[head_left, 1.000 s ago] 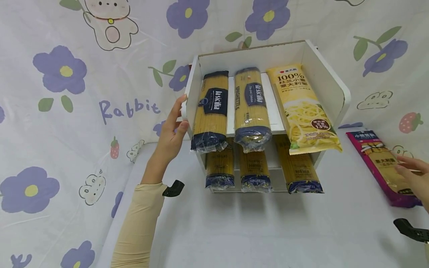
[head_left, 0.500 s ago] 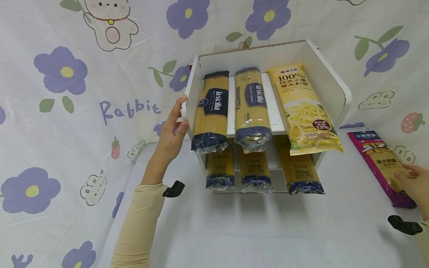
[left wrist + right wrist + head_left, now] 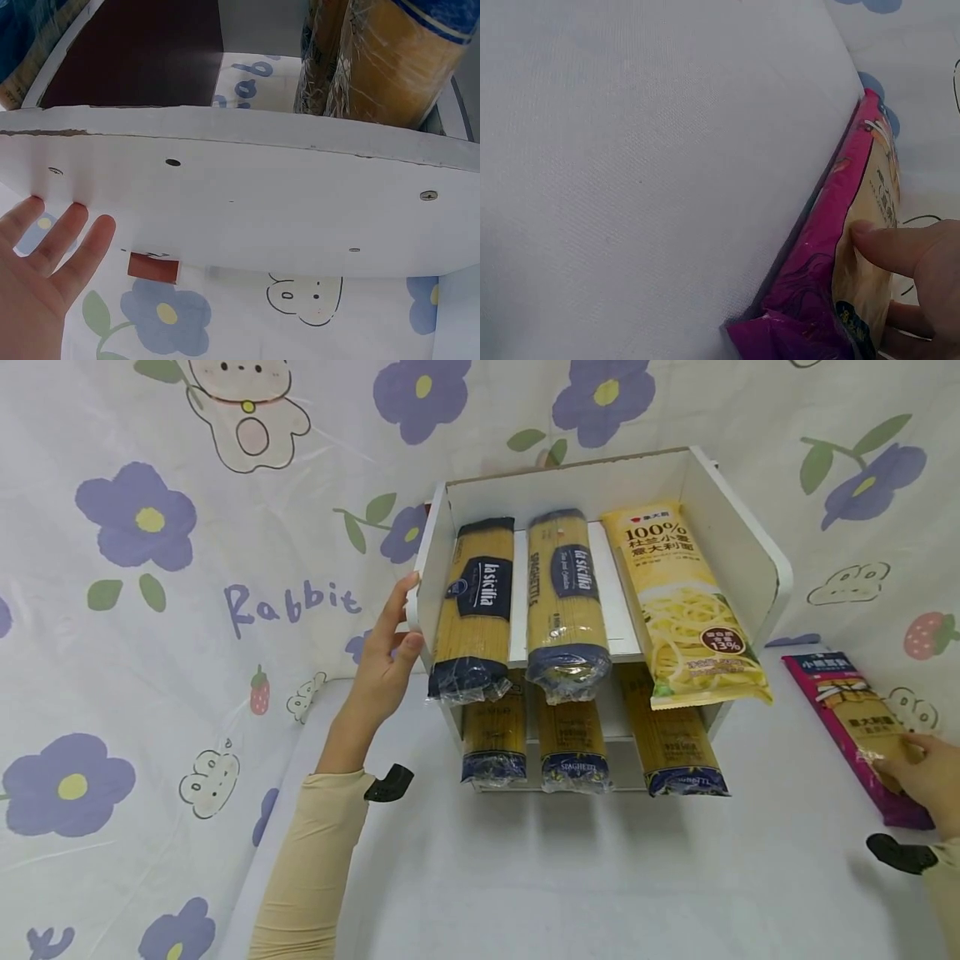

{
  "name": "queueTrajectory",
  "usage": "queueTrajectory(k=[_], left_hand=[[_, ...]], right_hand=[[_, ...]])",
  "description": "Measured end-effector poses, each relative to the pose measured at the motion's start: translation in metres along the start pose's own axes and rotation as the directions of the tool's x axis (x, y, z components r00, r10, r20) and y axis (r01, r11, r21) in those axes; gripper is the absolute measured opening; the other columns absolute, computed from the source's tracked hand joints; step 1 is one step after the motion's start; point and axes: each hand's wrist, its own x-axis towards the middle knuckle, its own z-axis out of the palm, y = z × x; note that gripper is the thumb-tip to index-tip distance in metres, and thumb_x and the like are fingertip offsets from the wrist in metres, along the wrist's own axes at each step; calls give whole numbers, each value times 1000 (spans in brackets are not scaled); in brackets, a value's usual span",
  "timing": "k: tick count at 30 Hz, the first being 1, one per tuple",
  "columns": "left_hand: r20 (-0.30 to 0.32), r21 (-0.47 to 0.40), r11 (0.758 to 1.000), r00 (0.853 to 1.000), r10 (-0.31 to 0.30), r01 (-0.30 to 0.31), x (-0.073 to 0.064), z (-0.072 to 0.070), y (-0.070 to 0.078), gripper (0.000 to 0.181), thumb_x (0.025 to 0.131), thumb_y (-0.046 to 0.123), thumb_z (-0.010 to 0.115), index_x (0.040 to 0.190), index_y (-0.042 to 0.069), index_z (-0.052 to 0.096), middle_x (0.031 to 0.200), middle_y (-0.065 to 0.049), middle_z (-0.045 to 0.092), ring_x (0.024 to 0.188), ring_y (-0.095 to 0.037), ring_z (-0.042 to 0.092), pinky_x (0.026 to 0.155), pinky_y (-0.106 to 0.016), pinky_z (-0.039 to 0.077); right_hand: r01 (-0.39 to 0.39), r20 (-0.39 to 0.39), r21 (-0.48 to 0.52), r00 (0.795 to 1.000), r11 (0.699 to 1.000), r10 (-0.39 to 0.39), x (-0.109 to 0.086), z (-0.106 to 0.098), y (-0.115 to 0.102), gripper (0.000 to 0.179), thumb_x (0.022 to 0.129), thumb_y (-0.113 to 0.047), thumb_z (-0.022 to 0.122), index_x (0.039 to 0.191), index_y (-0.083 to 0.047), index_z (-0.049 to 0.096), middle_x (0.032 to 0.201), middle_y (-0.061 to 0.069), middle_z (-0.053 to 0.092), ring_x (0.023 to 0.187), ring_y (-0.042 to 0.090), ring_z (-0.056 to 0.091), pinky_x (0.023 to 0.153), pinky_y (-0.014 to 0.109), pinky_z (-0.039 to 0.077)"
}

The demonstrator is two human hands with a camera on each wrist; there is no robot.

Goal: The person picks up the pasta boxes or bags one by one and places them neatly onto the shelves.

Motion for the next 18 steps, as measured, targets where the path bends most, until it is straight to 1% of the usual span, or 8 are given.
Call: queueTrajectory(k=[5, 9, 11, 13, 16, 18], left_hand=[[-4, 4, 1000, 1000, 7, -7, -1, -1, 0, 87, 87, 81, 36, 156, 31, 22, 141, -16, 48, 111, -38, 62, 91, -58, 55], [-3, 3, 1000, 1000, 18, -18, -1, -2, 1, 86, 87, 80, 37, 156, 30, 22, 140, -16, 50, 110, -38, 63, 91, -58, 55], [-4, 1, 1000, 1000, 21, -21, -1, -2, 1, 86, 87, 80, 37, 156, 29, 22, 140, -16, 50, 111, -37, 63, 92, -58, 55], [-5, 2, 1000, 1000, 21, -21, -1, -2, 0, 86, 87, 80, 37, 156, 30, 22, 140, -16, 50, 111, -37, 63, 92, -58, 55], [-8, 6, 1000, 1000, 20, -20, -1, -2, -1, 86, 87, 80, 37, 156, 30, 23, 140, -16, 50, 110, -37, 63, 92, -58, 55], [-9, 10, 1000, 1000, 19, -19, -1, -2, -2, 86, 88, 80, 37, 156, 30, 23, 140, -16, 50, 110, -38, 63, 92, -58, 55]], right_hand=[[24, 23, -17, 999, 1000, -23, 4, -3, -3, 76, 100, -24, 56, 155, -1, 10, 155, 38, 13, 138, 59, 22, 105, 74, 34], [95, 33, -57, 995, 994, -94, 8, -3, -1, 81, 97, -23, 62, 154, 3, 10, 150, 42, 19, 131, 60, 28, 103, 74, 36], [143, 32, -78, 989, 987, -141, 10, -3, 1, 83, 96, -21, 64, 154, 5, 10, 147, 43, 23, 126, 61, 31, 100, 74, 37], [174, 35, -94, 985, 980, -172, 13, -2, 1, 85, 95, -19, 65, 153, 6, 9, 144, 44, 25, 120, 60, 32, 97, 75, 37], [196, 30, -126, 981, 972, -194, 18, 0, 1, 86, 94, -18, 66, 154, 5, 9, 140, 46, 27, 116, 59, 32, 92, 75, 40], [193, 27, -147, 981, 970, -191, 19, 1, 0, 87, 93, -18, 67, 154, 3, 9, 138, 46, 26, 116, 59, 30, 90, 74, 41]])
